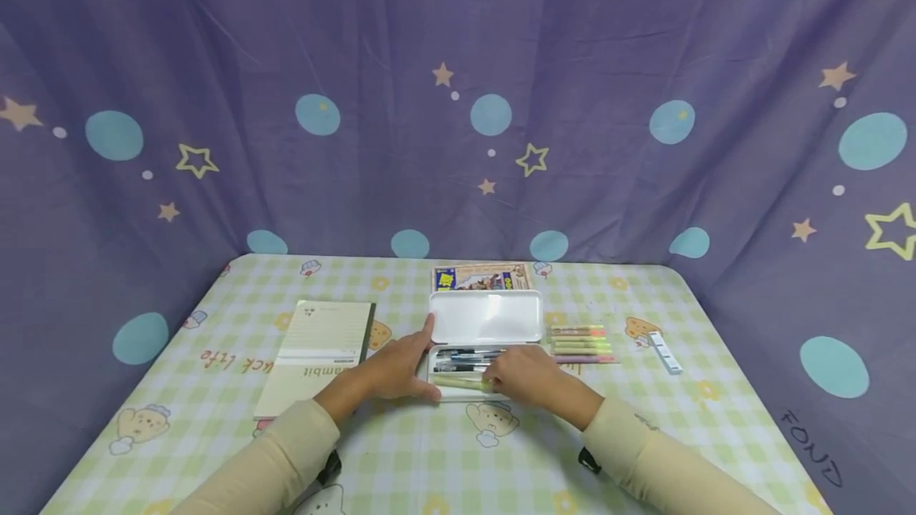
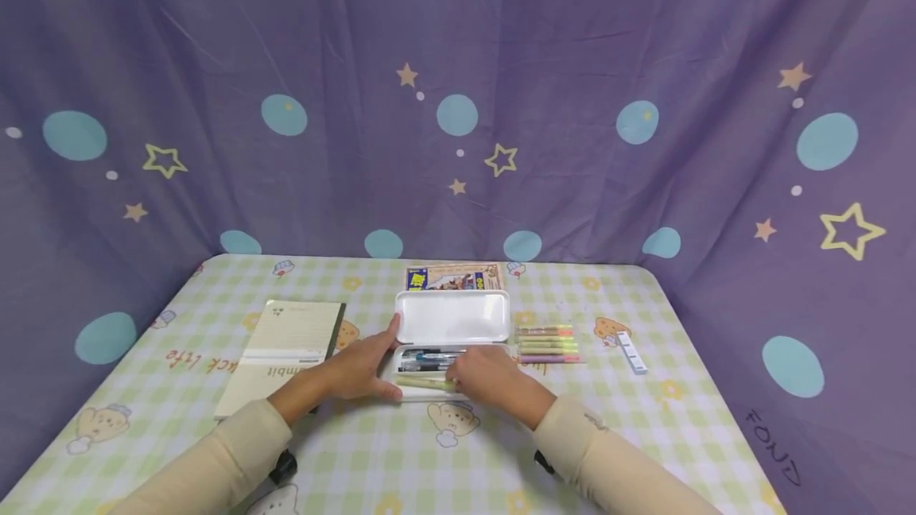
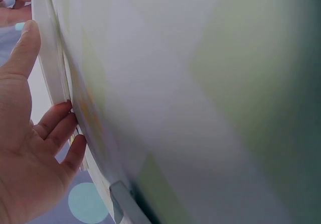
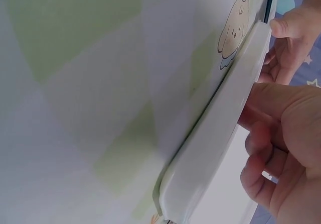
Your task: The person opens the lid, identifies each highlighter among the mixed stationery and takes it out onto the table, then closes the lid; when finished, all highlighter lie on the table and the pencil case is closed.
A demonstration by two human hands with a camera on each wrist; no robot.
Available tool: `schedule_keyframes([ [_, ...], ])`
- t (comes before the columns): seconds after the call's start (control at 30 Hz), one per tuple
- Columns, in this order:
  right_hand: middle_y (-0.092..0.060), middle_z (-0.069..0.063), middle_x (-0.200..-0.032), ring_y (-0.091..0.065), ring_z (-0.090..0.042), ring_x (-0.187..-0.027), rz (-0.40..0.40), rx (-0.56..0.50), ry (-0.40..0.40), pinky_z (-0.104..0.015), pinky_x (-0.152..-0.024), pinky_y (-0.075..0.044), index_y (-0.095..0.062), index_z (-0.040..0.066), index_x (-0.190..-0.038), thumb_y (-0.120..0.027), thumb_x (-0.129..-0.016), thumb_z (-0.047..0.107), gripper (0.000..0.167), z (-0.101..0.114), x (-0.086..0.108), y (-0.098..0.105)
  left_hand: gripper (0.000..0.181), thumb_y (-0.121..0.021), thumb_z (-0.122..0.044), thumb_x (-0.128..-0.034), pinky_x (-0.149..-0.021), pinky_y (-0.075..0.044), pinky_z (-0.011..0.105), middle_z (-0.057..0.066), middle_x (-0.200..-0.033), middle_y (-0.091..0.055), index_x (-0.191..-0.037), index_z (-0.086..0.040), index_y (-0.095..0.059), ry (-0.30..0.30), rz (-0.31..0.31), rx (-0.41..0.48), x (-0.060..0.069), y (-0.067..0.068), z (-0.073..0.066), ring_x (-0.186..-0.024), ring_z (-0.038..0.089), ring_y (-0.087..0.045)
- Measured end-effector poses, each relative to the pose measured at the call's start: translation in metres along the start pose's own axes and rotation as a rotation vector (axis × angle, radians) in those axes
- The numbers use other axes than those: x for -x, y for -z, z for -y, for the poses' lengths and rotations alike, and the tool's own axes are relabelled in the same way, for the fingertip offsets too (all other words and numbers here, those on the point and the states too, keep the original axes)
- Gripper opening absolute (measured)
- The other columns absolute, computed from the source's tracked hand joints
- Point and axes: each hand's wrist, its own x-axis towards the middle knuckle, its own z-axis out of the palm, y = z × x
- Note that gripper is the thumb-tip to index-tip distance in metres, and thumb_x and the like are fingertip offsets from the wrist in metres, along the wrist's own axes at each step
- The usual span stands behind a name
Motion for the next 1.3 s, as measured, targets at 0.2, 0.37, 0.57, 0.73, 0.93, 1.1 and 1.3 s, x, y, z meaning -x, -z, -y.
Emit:
schedule_keyframes([
  [0.2,-0.054,0.012,-0.062,-0.038,-0.002,-0.056,-0.013,0.005,0.03,-0.016,-0.05,-0.031,-0.064,0.024,-0.068,-0.074,-0.085,0.011,0.024,-0.003,0.004,-0.002,0.138,-0.082,-0.063,-0.0734,-0.121,-0.036,0.046,0.008,-0.145,-0.057,-0.164,-0.006,0.005,0.002,0.006,0.01,0.001,-0.003,0.0,-0.141,0.029,-0.05],
  [0.37,-0.068,0.008,-0.082,-0.052,-0.003,-0.065,-0.05,0.037,0.056,-0.018,-0.052,-0.039,-0.079,0.026,-0.095,-0.076,-0.085,0.012,0.017,-0.009,0.009,0.001,0.138,-0.083,-0.063,-0.0729,-0.121,-0.037,0.046,0.008,-0.146,-0.056,-0.164,-0.008,0.005,0.012,-0.003,0.009,0.001,-0.001,-0.001,-0.142,0.029,-0.049],
  [0.57,-0.07,0.006,-0.091,-0.059,-0.006,-0.07,-0.053,0.03,0.062,-0.019,-0.053,-0.043,-0.08,0.027,-0.107,-0.075,-0.087,0.012,0.025,-0.014,0.014,0.003,0.138,-0.083,-0.063,-0.0733,-0.121,-0.037,0.046,0.008,-0.146,-0.057,-0.164,-0.007,0.005,0.019,0.005,0.002,0.001,-0.001,-0.001,-0.142,0.029,-0.049],
  [0.73,-0.066,0.005,-0.085,-0.047,-0.004,-0.062,-0.072,0.014,0.044,-0.017,-0.048,-0.035,-0.08,0.027,-0.104,-0.074,-0.087,0.01,0.025,-0.018,0.018,0.006,0.137,-0.083,-0.062,-0.0735,-0.121,-0.036,0.046,0.009,-0.146,-0.056,-0.164,-0.007,0.004,0.024,0.005,0.002,0.002,0.0,-0.002,-0.142,0.029,-0.048],
  [0.93,-0.066,0.006,-0.085,-0.049,-0.003,-0.061,-0.132,-0.027,0.045,-0.016,-0.047,-0.033,-0.08,0.026,-0.105,-0.075,-0.084,0.008,0.028,-0.023,0.025,0.008,0.137,-0.083,-0.062,-0.0734,-0.122,-0.035,0.046,0.009,-0.147,-0.056,-0.164,-0.007,0.004,0.025,0.003,0.001,0.002,0.0,-0.001,-0.143,0.03,-0.048],
  [1.1,-0.068,0.005,-0.09,-0.055,-0.002,-0.066,-0.147,-0.064,0.022,-0.016,-0.052,-0.039,-0.08,0.024,-0.109,-0.077,-0.087,0.012,0.026,-0.031,0.035,0.009,0.137,-0.083,-0.062,-0.0739,-0.121,-0.036,0.046,0.008,-0.145,-0.057,-0.164,-0.007,0.005,0.019,0.006,-0.003,0.001,0.0,-0.001,-0.141,0.029,-0.049],
  [1.3,-0.069,0.003,-0.093,-0.061,-0.007,-0.074,-0.186,-0.082,0.006,-0.019,-0.059,-0.047,-0.08,0.022,-0.111,-0.079,-0.087,0.012,0.026,-0.045,0.051,0.013,0.138,-0.083,-0.062,-0.0739,-0.121,-0.036,0.046,0.008,-0.145,-0.057,-0.164,-0.005,0.005,-0.001,-0.002,-0.006,0.001,0.0,-0.001,-0.141,0.029,-0.049],
])
